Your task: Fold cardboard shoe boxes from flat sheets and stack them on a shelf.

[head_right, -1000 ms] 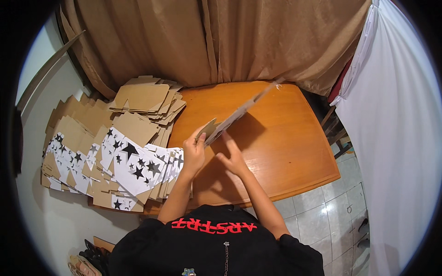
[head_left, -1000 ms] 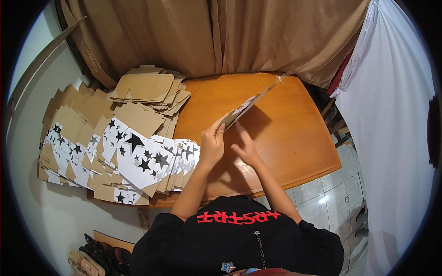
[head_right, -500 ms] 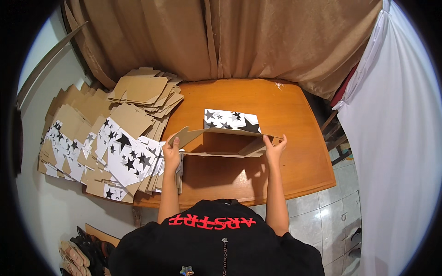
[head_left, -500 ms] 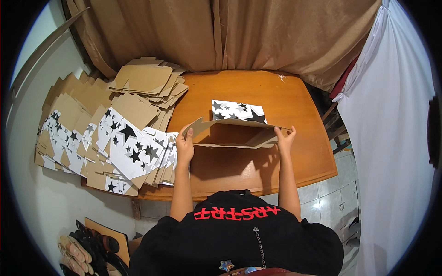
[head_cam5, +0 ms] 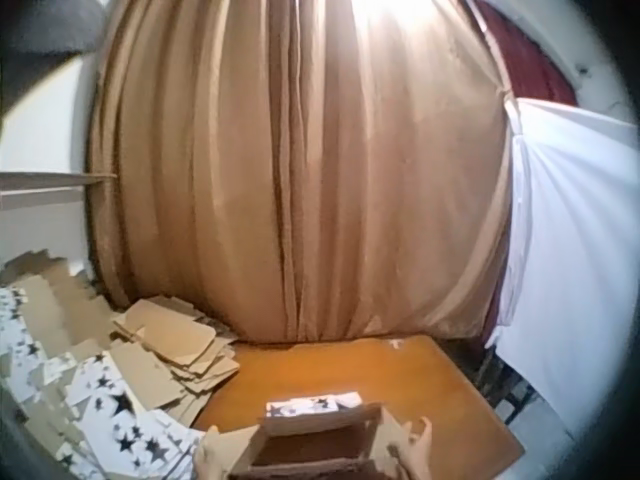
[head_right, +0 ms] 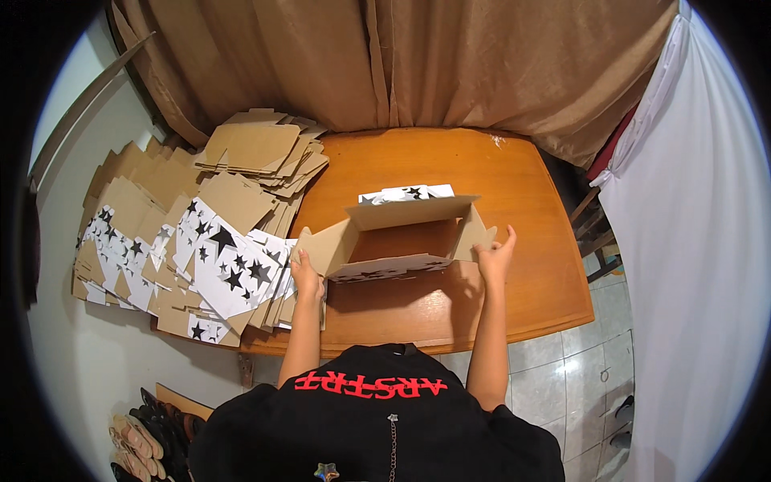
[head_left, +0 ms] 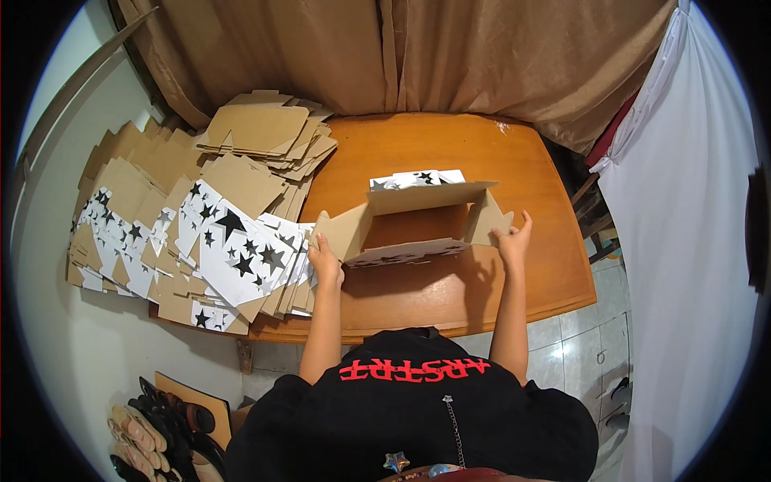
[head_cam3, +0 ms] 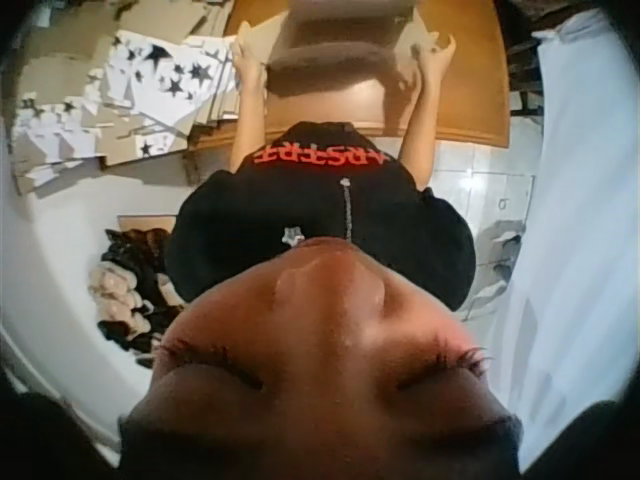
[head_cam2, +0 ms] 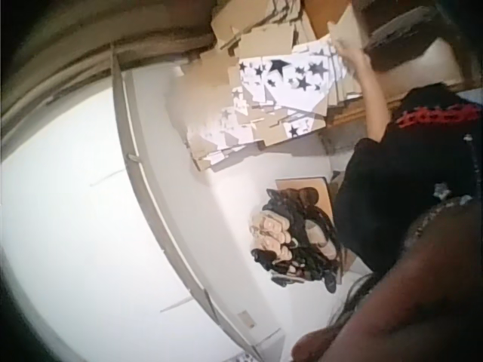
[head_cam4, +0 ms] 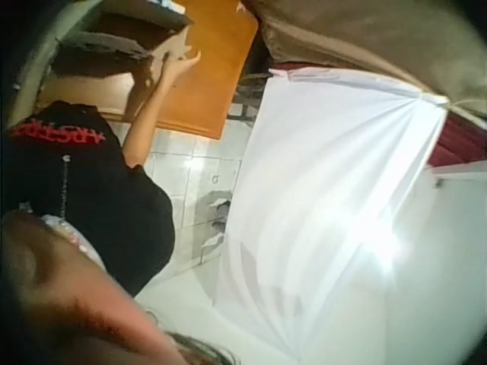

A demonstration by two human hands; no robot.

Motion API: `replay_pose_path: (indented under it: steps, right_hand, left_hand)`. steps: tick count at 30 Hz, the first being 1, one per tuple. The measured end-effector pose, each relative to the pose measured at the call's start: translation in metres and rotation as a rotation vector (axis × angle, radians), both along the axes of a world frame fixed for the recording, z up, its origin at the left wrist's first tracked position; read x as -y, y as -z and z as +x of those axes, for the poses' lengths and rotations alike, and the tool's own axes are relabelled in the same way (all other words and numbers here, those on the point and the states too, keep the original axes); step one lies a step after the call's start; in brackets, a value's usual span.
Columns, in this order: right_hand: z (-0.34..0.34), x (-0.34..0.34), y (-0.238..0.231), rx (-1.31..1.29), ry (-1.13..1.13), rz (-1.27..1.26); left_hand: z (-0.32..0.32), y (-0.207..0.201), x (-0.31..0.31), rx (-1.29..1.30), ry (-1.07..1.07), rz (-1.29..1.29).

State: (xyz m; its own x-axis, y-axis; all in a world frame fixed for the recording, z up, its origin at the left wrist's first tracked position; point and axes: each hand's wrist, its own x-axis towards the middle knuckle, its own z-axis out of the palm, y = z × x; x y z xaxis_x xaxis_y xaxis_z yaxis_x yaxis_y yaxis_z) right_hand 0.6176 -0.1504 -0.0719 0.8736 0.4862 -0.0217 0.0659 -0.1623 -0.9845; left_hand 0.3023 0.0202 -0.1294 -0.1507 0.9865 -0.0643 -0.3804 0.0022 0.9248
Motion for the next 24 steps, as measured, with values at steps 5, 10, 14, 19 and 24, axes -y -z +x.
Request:
replay_pose_path:
  steps: [5,10,14,19,24]
  right_hand:
    - [0.012,0.016,0.008,0.154,-0.004,-0.198]
    - [0.001,0.019,0.026,0.508,0.146,-0.38]
    - [-0.014,0.013,0.034,0.559,0.189,-0.553]
    - [-0.031,-0.003,0.022,0.455,0.121,-0.68]
    - [-0.009,-0.013,0.037,0.397,-0.028,-0.708]
  left_hand:
    - [0.002,-0.001,-0.009,-0.02,0.041,-0.284]
    - [0.007,0.027,-0.019,-0.435,0.076,-0.131]
    - [0.007,0.027,-0.01,-0.743,-0.143,0.208]
    - [0.005,-0.02,0.003,-1.167,0.071,0.359]
    - [0.016,-0.05,-0.004,-1.496,0.383,0.201]
